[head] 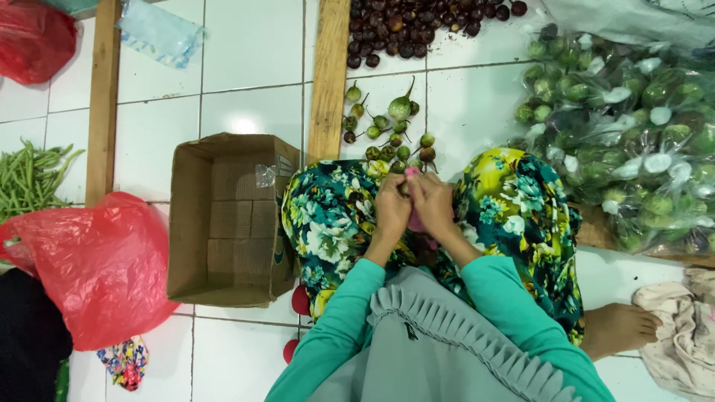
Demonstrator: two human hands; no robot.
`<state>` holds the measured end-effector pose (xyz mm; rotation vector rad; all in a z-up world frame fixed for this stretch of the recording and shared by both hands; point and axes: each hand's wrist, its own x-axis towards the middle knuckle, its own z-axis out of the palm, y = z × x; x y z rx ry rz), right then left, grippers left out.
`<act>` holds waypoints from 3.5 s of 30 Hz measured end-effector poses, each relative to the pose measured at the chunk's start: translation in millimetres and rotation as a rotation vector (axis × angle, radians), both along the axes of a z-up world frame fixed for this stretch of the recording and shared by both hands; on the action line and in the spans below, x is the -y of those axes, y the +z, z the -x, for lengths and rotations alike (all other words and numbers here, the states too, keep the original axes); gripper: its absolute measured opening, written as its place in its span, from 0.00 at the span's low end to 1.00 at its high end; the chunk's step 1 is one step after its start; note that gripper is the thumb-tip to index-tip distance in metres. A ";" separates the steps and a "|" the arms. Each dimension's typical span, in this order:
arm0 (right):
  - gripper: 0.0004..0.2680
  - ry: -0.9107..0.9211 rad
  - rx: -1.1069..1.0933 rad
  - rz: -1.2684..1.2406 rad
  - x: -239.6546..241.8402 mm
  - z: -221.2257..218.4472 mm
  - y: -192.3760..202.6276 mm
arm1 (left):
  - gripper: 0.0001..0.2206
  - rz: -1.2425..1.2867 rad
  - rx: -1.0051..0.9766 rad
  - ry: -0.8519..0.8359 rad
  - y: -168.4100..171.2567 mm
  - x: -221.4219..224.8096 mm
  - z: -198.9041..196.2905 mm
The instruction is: Sorting and cleaning small eggplants by wiping them with a cloth and organizing them.
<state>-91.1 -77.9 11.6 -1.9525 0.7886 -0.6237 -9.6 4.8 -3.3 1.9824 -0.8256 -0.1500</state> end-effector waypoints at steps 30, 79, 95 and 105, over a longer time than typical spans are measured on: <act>0.12 -0.004 0.072 0.129 -3.0 -5.7 -4.7 | 0.14 0.414 -1.351 -0.001 -26.6 -6.7 -27.1; 0.12 -0.091 -0.006 -0.175 45.3 -3.6 -29.5 | 0.18 -0.403 0.037 0.330 -63.1 68.7 -224.3; 0.23 -0.149 -0.284 -0.052 52.7 -5.4 -110.0 | 0.27 -0.582 0.165 0.241 -85.3 72.0 -221.6; 0.17 -0.210 -0.077 -0.094 61.9 8.5 -60.3 | 0.37 -0.476 0.120 0.197 -38.1 85.9 -152.1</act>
